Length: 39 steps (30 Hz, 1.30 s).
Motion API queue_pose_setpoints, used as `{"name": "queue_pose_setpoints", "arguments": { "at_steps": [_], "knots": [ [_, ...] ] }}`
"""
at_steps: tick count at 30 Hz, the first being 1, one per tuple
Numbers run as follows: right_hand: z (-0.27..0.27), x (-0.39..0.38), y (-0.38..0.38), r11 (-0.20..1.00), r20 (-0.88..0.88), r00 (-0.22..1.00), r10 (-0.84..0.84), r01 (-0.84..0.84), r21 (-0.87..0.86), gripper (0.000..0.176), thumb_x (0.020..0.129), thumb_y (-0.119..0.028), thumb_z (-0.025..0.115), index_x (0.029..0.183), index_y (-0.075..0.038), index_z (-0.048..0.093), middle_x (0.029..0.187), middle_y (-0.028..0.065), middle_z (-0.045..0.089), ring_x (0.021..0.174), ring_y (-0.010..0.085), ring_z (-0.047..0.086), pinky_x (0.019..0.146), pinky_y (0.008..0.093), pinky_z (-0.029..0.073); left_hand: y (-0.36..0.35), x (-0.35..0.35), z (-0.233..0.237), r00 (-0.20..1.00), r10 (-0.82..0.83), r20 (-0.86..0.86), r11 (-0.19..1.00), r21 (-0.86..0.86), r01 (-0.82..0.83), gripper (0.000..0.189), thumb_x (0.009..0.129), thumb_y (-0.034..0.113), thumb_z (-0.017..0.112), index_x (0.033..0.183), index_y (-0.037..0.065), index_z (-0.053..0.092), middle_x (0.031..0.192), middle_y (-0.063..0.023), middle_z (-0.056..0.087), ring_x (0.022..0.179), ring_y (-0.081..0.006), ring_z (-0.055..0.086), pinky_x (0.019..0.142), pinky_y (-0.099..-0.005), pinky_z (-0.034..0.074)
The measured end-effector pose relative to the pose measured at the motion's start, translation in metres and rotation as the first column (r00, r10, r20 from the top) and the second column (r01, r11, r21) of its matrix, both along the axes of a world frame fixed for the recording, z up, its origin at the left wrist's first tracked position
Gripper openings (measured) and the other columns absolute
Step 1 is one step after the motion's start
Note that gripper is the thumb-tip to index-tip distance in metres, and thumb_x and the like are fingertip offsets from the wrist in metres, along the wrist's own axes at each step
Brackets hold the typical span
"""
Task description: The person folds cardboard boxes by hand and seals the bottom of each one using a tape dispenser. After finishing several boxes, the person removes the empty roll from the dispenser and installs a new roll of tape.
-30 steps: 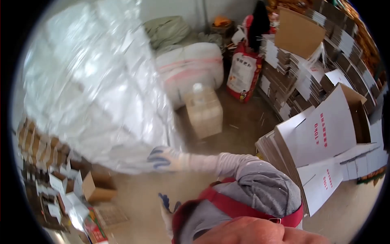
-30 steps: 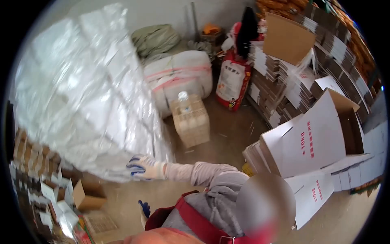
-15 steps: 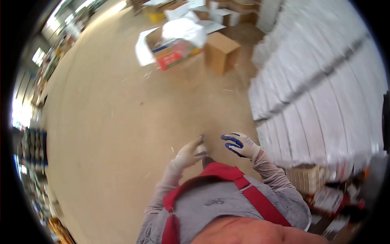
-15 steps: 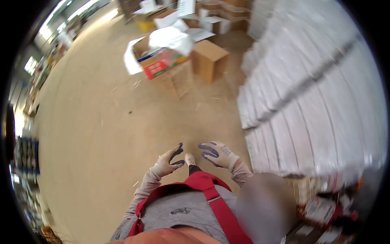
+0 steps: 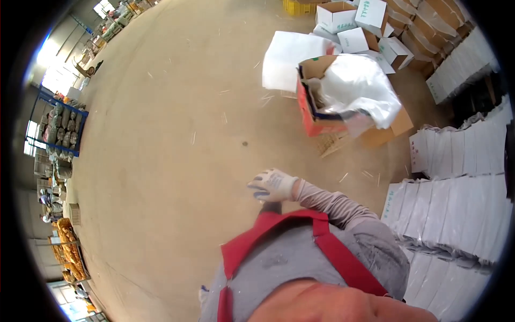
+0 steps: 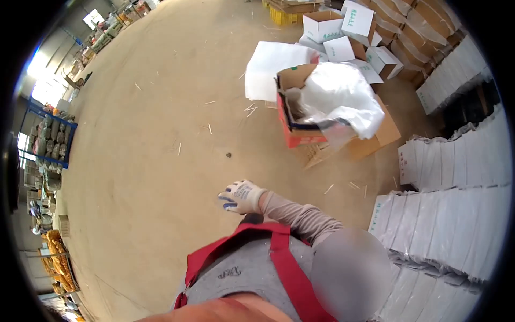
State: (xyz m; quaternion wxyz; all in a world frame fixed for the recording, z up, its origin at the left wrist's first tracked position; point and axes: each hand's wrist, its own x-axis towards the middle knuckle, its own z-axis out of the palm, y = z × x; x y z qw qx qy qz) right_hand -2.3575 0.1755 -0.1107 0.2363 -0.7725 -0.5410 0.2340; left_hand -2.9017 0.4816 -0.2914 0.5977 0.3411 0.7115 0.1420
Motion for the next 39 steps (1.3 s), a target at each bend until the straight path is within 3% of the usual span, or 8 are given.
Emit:
{"name": "queue_pose_setpoints", "arguments": {
  "at_steps": [6, 12, 16, 20, 28, 32, 35, 39],
  "knots": [
    [-0.004, 0.138, 0.049, 0.995, -0.185, 0.981, -0.066, 0.05, -0.088, 0.05, 0.087, -0.046, 0.048, 0.127, -0.017, 0.049, 0.117, 0.0143, 0.055, 0.11, 0.0303, 0.052, 0.094, 0.0399, 0.039, 0.083, 0.313, -0.062, 0.962, 0.061, 0.267, 0.966, -0.258, 0.011, 0.037, 0.091, 0.042, 0.046, 0.103, 0.008, 0.054, 0.08, -0.0028, 0.057, 0.071, -0.0188, 0.057, 0.058, -0.0357, 0.047],
    [-0.03, 0.318, 0.091, 0.919, -0.064, 0.921, -0.385, 0.376, -0.115, 0.044, 0.086, -0.042, 0.049, 0.121, -0.016, 0.053, 0.113, 0.0136, 0.057, 0.107, 0.0311, 0.053, 0.091, 0.0416, 0.041, 0.138, 0.783, 0.005, 0.355, -0.891, 0.282, 0.451, 0.483, 0.75, 0.031, 0.087, 0.017, 0.062, 0.116, 0.008, 0.057, 0.095, -0.0049, 0.064, 0.082, -0.0119, 0.06, 0.068, -0.0234, 0.048],
    [-0.016, 0.452, 0.126, 0.894, -0.01, 0.926, -0.377, 0.361, -0.265, 0.043, 0.085, -0.04, 0.052, 0.12, -0.016, 0.054, 0.108, 0.0145, 0.059, 0.104, 0.0315, 0.055, 0.089, 0.0413, 0.042, 0.169, 0.904, 0.022, 0.556, -0.796, 0.238, 0.605, 0.298, 0.739, 0.034, 0.088, 0.03, 0.059, 0.103, -0.001, 0.063, 0.097, -0.0059, 0.065, 0.086, -0.0132, 0.06, 0.07, -0.0242, 0.047],
    [0.005, 0.568, 0.169, 0.903, 0.029, 0.954, -0.297, 0.291, -0.315, 0.045, 0.086, -0.042, 0.049, 0.122, -0.015, 0.053, 0.115, 0.0142, 0.058, 0.108, 0.03, 0.054, 0.091, 0.0403, 0.042, 0.222, 0.921, 0.042, 0.025, -0.906, -0.422, 0.104, -0.166, 0.981, 0.058, 0.084, 0.057, 0.051, 0.109, 0.006, 0.063, 0.103, -0.0129, 0.064, 0.093, -0.0214, 0.061, 0.076, -0.0357, 0.047],
    [-0.01, 0.821, 0.233, 0.861, 0.047, 0.879, -0.474, 0.474, -0.183, 0.044, 0.086, -0.041, 0.048, 0.122, -0.016, 0.053, 0.113, 0.0159, 0.058, 0.108, 0.0308, 0.054, 0.091, 0.0421, 0.043, 0.339, 0.95, -0.04, 0.649, -0.672, -0.356, 0.681, 0.048, 0.731, 0.052, 0.085, 0.052, 0.052, 0.114, 0.008, 0.058, 0.109, -0.016, 0.06, 0.098, -0.025, 0.058, 0.082, -0.0379, 0.045],
    [-0.015, 0.907, 0.227, 0.678, 0.179, 0.782, -0.597, 0.611, -0.409, 0.043, 0.085, -0.04, 0.05, 0.12, -0.017, 0.054, 0.11, 0.0175, 0.059, 0.104, 0.0353, 0.055, 0.091, 0.0409, 0.043, 0.361, 1.113, -0.083, 0.485, -0.436, -0.758, 0.138, 0.476, 0.868, 0.05, 0.086, 0.049, 0.052, 0.116, 0.009, 0.056, 0.111, -0.0175, 0.058, 0.101, -0.0268, 0.056, 0.084, -0.039, 0.044],
    [-0.038, 0.977, 0.22, 0.768, -0.28, 0.717, -0.639, 0.612, -0.189, 0.046, 0.085, -0.041, 0.053, 0.124, -0.017, 0.052, 0.111, 0.016, 0.059, 0.105, 0.0343, 0.054, 0.091, 0.0395, 0.043, 0.446, 1.411, -0.04, 0.626, -0.753, 0.202, 0.617, -0.112, 0.779, 0.03, 0.086, 0.032, 0.059, 0.108, 0.01, 0.056, 0.083, -0.0014, 0.057, 0.076, -0.0151, 0.055, 0.067, -0.0319, 0.047],
    [-0.051, 1.105, 0.232, 0.619, -0.064, 0.643, -0.763, 0.699, -0.36, 0.049, 0.086, -0.045, 0.05, 0.126, -0.018, 0.051, 0.11, 0.0149, 0.06, 0.104, 0.0313, 0.056, 0.09, 0.0394, 0.043, 0.395, 1.68, 0.018, 0.479, -0.797, 0.367, 0.584, 0.264, 0.768, 0.025, 0.088, 0.024, 0.06, 0.109, 0.009, 0.059, 0.084, 0.0, 0.06, 0.07, -0.0132, 0.057, 0.057, -0.0245, 0.046]
  ]
}}
